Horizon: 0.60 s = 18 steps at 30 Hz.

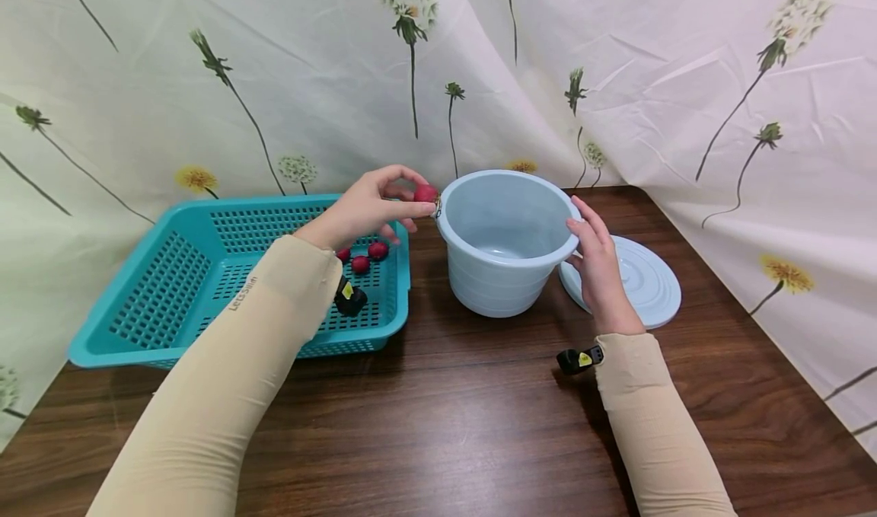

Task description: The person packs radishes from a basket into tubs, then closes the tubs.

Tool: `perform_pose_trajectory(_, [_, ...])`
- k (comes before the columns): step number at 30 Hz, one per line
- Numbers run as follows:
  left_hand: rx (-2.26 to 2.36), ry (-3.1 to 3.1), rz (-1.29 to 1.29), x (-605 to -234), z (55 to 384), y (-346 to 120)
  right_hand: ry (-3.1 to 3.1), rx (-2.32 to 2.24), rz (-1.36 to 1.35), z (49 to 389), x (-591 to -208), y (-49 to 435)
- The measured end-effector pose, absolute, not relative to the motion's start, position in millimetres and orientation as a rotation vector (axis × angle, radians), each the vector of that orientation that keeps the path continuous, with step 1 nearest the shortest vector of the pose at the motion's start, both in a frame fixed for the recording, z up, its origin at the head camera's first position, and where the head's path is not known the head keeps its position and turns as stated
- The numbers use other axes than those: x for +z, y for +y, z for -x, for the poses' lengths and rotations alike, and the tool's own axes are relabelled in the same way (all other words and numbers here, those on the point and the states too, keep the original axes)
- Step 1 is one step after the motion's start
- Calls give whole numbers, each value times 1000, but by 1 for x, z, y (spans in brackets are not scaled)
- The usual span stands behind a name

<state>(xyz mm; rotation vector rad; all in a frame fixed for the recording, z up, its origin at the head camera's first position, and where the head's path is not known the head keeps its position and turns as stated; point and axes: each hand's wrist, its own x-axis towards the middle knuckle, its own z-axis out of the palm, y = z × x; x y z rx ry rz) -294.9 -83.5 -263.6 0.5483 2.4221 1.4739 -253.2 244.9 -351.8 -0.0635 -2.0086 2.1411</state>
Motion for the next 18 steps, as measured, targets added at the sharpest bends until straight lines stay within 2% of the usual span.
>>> perform_pose_trajectory(18, [1502, 2384, -603, -257, 291, -37, -1994, 2153, 58, 252, -352, 244])
